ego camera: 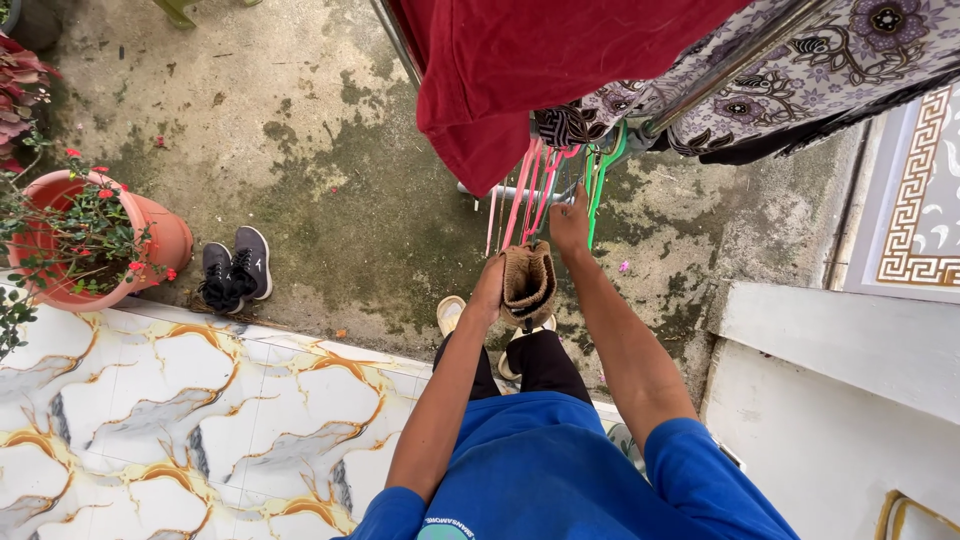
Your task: Hanging various pieces of clothing on a drying rack using hangers.
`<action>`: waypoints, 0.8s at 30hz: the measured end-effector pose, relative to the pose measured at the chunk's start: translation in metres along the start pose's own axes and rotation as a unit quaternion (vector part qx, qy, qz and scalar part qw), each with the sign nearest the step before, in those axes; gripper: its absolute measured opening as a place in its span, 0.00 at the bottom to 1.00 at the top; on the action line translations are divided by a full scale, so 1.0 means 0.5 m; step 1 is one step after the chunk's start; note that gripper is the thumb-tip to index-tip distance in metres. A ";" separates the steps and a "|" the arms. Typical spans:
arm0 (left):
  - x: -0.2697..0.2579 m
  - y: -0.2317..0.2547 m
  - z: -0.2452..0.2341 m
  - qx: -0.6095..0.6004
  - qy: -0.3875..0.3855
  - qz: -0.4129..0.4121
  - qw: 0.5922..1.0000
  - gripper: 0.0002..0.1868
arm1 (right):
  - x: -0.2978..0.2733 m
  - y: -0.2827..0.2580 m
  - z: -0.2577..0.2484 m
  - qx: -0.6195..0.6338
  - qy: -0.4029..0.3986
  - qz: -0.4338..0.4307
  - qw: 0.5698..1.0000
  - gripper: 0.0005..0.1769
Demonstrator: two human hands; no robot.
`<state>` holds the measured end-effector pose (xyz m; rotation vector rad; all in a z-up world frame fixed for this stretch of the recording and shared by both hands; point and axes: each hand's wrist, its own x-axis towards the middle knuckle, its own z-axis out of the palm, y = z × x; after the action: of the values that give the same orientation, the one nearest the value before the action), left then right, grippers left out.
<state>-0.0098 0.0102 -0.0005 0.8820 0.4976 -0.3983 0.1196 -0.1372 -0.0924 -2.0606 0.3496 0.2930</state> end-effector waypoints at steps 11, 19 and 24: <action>0.001 0.000 -0.008 0.000 0.012 -0.012 1.000 0.17 | 0.004 -0.013 -0.011 0.216 -0.050 0.011 0.975 0.20; -0.015 0.001 0.008 0.011 0.001 -0.022 1.000 0.18 | -0.078 -0.098 -0.064 0.187 -0.005 -0.051 0.981 0.06; -0.061 0.029 0.047 0.002 -0.008 -0.043 0.999 0.19 | -0.076 -0.061 -0.080 0.128 0.002 -0.126 0.984 0.07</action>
<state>-0.0215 0.0033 0.0385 0.8629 0.5205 -0.4852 0.0978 -0.1529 -0.0354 -1.8278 0.1177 0.0849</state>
